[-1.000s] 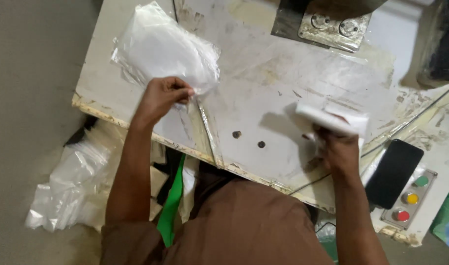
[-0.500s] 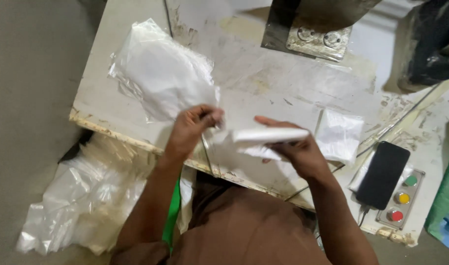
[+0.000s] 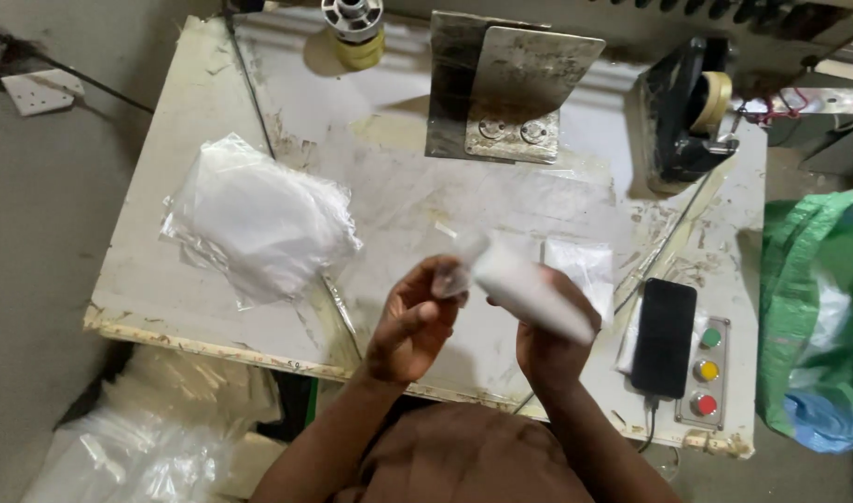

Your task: Fold and stack plastic bags on a workbench

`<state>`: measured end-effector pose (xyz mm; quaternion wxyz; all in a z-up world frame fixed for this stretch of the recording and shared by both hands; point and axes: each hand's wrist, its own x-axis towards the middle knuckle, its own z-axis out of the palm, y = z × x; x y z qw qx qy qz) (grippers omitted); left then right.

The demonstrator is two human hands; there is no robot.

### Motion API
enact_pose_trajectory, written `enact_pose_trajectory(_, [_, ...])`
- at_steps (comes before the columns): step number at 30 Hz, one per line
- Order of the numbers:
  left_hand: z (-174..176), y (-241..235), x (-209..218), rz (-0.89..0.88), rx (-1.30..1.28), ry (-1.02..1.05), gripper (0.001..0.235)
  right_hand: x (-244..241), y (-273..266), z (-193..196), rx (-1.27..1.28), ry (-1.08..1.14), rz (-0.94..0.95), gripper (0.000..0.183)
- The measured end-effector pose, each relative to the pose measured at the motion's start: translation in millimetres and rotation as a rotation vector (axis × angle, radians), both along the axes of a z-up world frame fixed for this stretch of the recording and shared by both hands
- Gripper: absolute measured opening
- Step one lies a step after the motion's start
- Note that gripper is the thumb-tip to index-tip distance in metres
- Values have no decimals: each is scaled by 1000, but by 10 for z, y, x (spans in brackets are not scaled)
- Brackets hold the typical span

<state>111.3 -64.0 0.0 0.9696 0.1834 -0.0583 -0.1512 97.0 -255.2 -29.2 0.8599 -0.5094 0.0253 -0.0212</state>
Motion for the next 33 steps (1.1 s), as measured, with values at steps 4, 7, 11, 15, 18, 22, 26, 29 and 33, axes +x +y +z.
enact_pose_trajectory(4, [269, 79, 76, 300, 606, -229, 47, 66, 200, 669, -621, -512, -194, 17])
enact_pose_trajectory(7, [406, -43, 52, 441, 987, -544, 29, 160, 274, 847, -610, -358, -226, 20])
enact_pose_trajectory(11, [349, -133, 163, 636, 1190, -382, 23, 163, 446, 412, -938, -525, -246, 27])
enact_pose_trajectory(15, [128, -114, 260, 852, 1522, -1091, 13, 49, 336, 273, -491, -70, -73, 14])
enact_pose_trajectory(18, [-34, -231, 92, 900, 1455, -1222, 24, -64, 135, 73, 279, 348, -54, 15])
enact_pose_trajectory(22, [89, -371, -158, 613, 1319, -1439, 27, -297, -222, -216, -378, 285, 214, 23])
enact_pose_trajectory(26, [241, -174, -313, 532, 1398, -1235, 26, -43, -355, 59, -285, 513, 426, 13])
enact_pose_trajectory(29, [138, -33, -92, 411, 1922, -982, 59, 159, -264, 384, -426, 384, 440, 28])
enact_pose_trajectory(33, [-407, 28, -94, 167, 2067, -1061, 64, 188, -144, -229, -573, 424, 567, 27])
